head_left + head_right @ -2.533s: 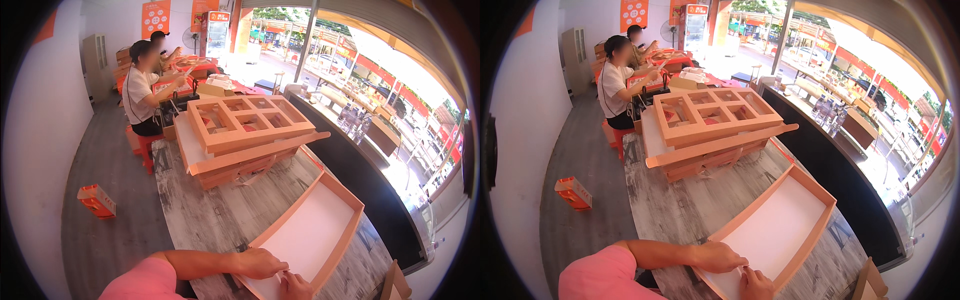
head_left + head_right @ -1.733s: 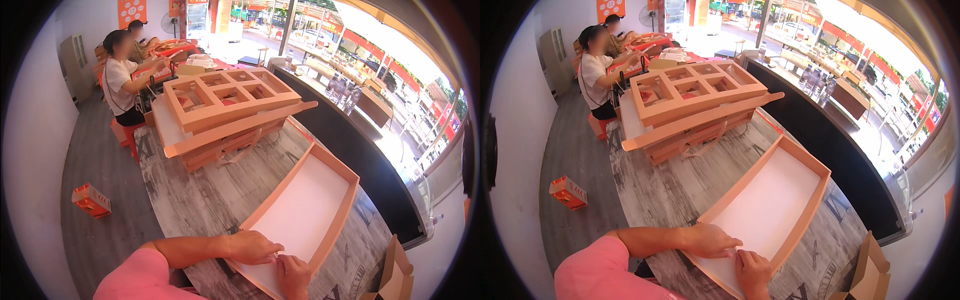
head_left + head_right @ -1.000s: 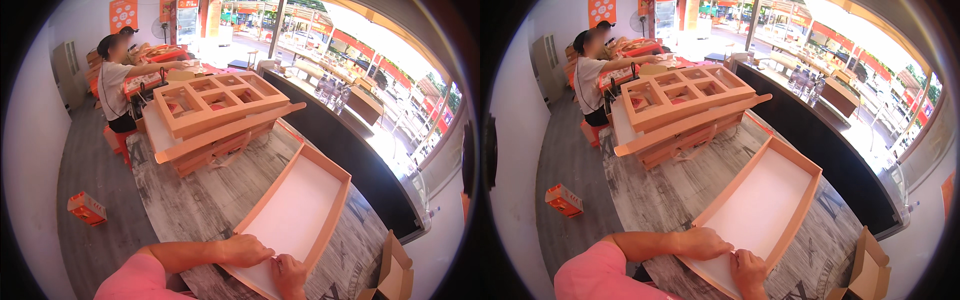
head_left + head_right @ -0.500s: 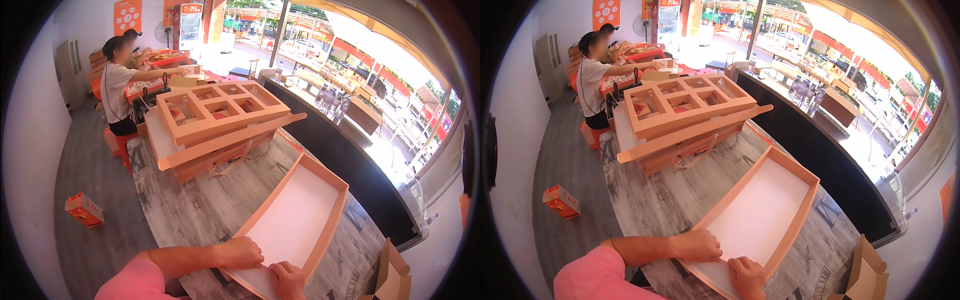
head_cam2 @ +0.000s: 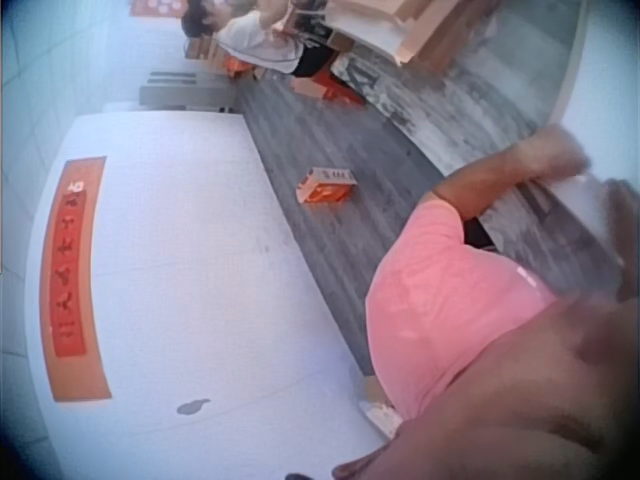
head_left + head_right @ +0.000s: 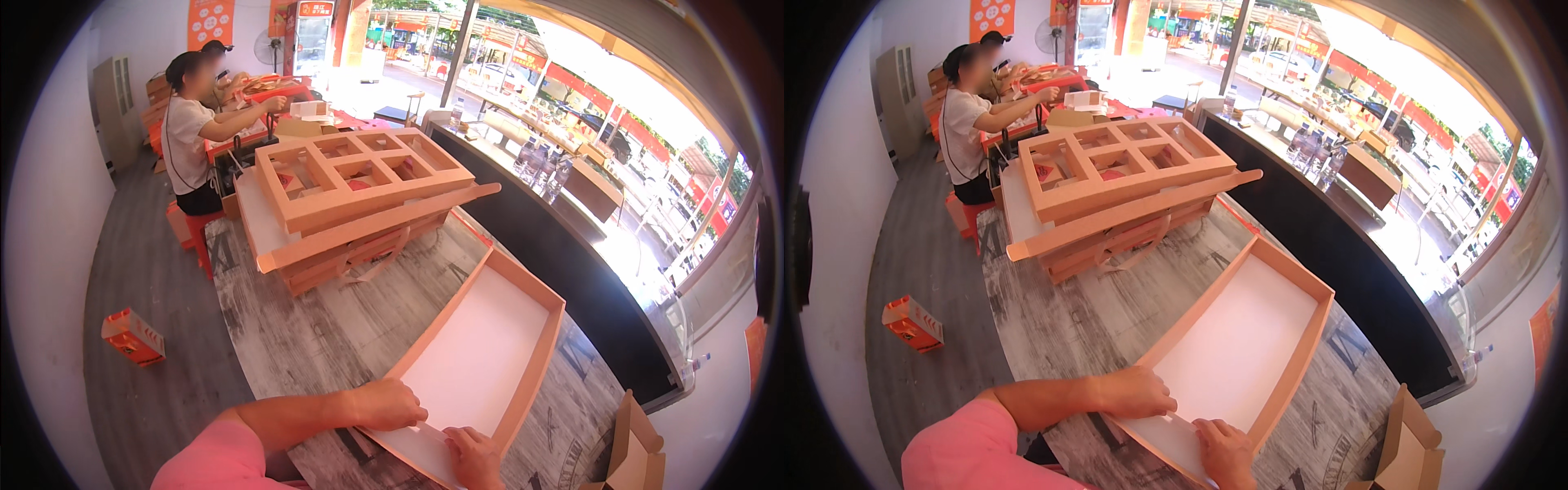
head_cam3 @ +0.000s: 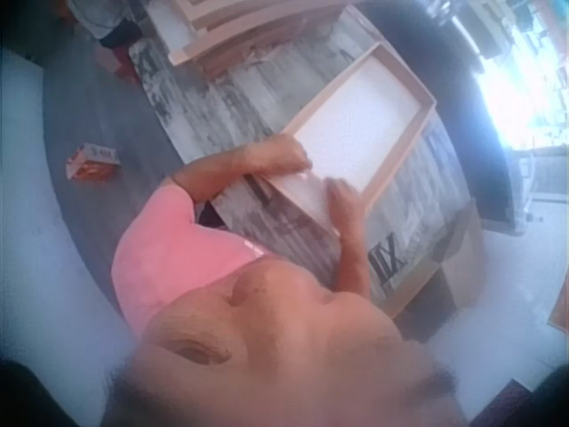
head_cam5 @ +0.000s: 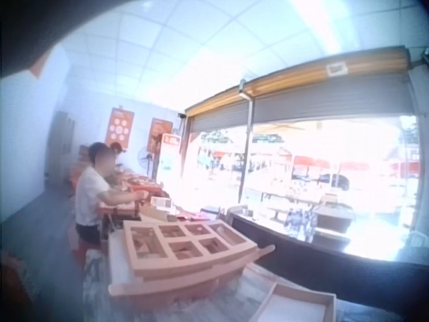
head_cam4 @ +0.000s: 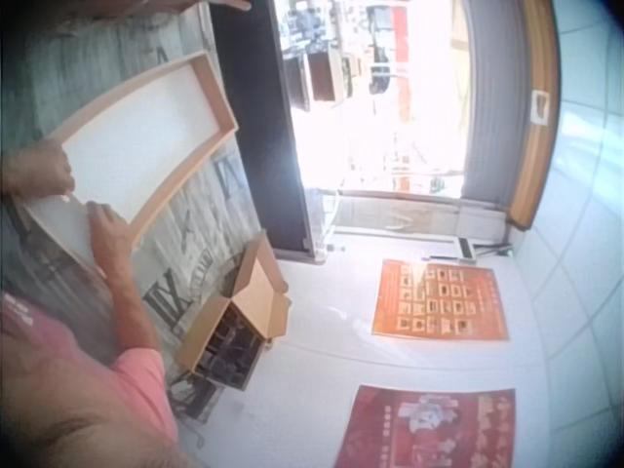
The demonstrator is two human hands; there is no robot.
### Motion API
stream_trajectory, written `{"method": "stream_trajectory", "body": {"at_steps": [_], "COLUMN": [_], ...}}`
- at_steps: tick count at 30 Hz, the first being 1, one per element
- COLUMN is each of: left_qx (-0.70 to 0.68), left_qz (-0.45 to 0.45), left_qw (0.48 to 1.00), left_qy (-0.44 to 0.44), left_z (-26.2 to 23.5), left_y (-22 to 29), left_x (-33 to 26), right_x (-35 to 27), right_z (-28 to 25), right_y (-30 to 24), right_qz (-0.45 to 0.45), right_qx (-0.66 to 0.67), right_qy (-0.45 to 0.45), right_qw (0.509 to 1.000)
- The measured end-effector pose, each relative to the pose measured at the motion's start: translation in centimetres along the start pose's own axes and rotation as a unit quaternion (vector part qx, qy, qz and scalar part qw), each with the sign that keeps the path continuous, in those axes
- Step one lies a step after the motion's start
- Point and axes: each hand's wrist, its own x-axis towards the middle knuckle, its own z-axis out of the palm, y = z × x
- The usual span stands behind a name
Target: The person labels cardboard boxes, then selects an unassembled box and folds its sides to create a tray-like shape.
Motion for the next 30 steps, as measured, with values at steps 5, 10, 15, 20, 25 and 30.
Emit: {"method": "stream_trajectory", "body": {"at_steps": [5, 10, 15, 20, 25, 30], "left_qx": [0.001, -0.048, -0.139, -0.181, -0.231, -0.236], "left_qz": [-0.024, -0.023, 0.016, 0.011, 0.003, -0.012], "left_qw": [0.999, 0.998, 0.990, 0.983, 0.973, 0.972], "left_qy": [-0.034, -0.028, -0.023, 0.006, 0.024, -0.018], "left_z": [-0.6, -2.2, -2.5, -2.6, -2.6, -3.2], "left_y": [0.1, -0.4, -1.2, -1.8, -2.4, -2.6], "left_x": [0.1, -1.0, -0.1, -1.4, -1.3, -0.6], "right_x": [-0.5, -0.1, -1.2, -1.7, -1.6, -1.7], "right_z": [-0.9, -3.1, -3.6, -3.0, -3.9, -4.5], "right_y": [0.3, 0.7, 2.3, 3.2, 3.9, 2.7], "right_qz": [0.051, 0.104, 0.091, 0.072, 0.069, 0.066], "right_qx": [-0.022, 0.030, 0.034, 0.055, 0.032, 0.063], "right_qy": [-0.082, -0.142, -0.166, -0.163, -0.187, -0.156], "right_qw": [0.995, 0.984, 0.981, 0.982, 0.980, 0.984]}}
